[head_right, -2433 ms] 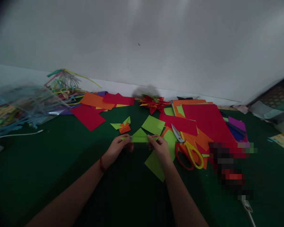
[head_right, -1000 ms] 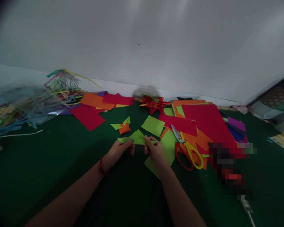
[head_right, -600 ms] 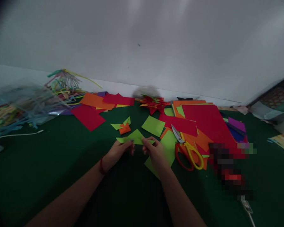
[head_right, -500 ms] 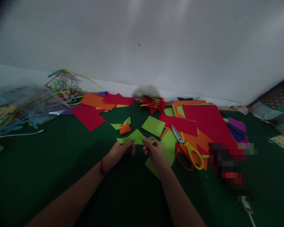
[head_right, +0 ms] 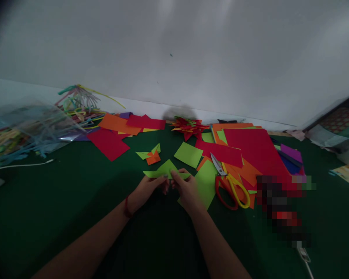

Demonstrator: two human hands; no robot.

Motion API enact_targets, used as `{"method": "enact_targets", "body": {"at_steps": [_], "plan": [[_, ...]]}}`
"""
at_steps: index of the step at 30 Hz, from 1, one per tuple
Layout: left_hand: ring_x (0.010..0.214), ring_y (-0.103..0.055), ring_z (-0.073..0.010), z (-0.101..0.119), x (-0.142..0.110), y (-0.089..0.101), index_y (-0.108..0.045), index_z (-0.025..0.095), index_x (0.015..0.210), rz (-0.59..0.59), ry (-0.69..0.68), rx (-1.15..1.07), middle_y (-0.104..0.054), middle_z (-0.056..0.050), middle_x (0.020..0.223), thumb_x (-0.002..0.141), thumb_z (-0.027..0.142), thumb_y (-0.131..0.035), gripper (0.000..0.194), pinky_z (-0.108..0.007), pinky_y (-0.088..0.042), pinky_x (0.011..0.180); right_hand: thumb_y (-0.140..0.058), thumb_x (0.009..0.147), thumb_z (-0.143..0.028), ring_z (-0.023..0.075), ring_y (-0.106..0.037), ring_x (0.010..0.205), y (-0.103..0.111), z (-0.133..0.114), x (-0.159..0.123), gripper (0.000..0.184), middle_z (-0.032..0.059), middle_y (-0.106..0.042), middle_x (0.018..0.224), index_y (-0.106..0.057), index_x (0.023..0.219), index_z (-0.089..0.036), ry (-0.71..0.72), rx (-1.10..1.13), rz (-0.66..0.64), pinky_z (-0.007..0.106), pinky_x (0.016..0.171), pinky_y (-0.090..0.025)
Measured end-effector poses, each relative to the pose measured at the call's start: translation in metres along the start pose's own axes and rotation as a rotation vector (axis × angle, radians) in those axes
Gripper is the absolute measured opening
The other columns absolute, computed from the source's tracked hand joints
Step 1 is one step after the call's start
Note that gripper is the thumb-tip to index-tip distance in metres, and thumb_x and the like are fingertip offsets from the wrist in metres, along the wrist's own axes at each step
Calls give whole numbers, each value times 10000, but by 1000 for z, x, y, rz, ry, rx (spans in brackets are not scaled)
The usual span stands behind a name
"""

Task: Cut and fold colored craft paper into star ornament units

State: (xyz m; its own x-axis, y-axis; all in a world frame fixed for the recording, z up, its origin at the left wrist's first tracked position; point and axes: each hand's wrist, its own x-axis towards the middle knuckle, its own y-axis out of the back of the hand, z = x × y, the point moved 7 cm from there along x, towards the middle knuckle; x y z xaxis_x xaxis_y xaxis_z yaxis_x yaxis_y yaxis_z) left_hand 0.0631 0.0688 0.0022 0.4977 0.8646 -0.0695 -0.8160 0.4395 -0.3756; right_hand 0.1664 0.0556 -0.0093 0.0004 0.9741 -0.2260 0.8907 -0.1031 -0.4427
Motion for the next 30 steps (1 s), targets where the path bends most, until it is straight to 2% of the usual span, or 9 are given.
{"method": "enact_targets", "body": {"at_steps": [6, 15, 19, 24, 26, 30], "plan": [[554, -554, -120, 0, -1, 4, -600, 104, 702, 28, 12, -66, -591, -33, 634, 797, 354, -541, 274, -254, -449, 557, -712, 663, -317, 49, -449, 420, 3, -2, -1, 230, -57, -554, 500, -526, 697, -185, -26, -25, 40, 156, 405, -320], [545, -555, -129, 4, -2, 3, -608, 111, 681, 8, 2, -51, -598, -46, 636, 837, 456, -436, 416, -272, -442, 568, -706, 674, -307, 53, -464, 445, 12, -8, -1, 224, -50, -562, 522, -531, 739, -183, -23, -88, 78, 154, 418, -332], [528, -560, -138, 3, -1, 5, -621, 93, 613, 7, 35, -8, -611, -76, 608, 835, 543, -353, 569, -278, -437, 586, -713, 661, -328, 63, -470, 446, 17, -12, -2, 249, -46, -575, 525, -528, 746, -184, 8, -183, 138, 168, 425, -340], [533, -568, -138, 3, 0, 4, -629, 88, 618, -16, 55, 43, -616, -85, 610, 834, 562, -323, 605, -275, -439, 597, -710, 653, -358, 76, -487, 462, 19, -17, -4, 269, -41, -591, 538, -534, 760, -185, 7, -279, 162, 187, 445, -370], [532, -569, -137, 2, 2, 7, -631, 91, 668, -1, 50, 88, -615, -76, 607, 836, 545, -342, 564, -269, -438, 581, -711, 649, -366, 81, -493, 467, 23, -19, -3, 277, -44, -592, 539, -536, 772, -190, 10, -293, 192, 193, 453, -381], [534, -549, -110, 5, 5, 20, -590, 127, 718, 136, -54, 192, -604, -24, 629, 786, 430, -533, 316, -227, -418, 531, -711, 646, -369, 92, -506, 475, 29, -23, 0, 270, -38, -593, 543, -550, 760, -185, 18, -298, 188, 209, 464, -399]]}}
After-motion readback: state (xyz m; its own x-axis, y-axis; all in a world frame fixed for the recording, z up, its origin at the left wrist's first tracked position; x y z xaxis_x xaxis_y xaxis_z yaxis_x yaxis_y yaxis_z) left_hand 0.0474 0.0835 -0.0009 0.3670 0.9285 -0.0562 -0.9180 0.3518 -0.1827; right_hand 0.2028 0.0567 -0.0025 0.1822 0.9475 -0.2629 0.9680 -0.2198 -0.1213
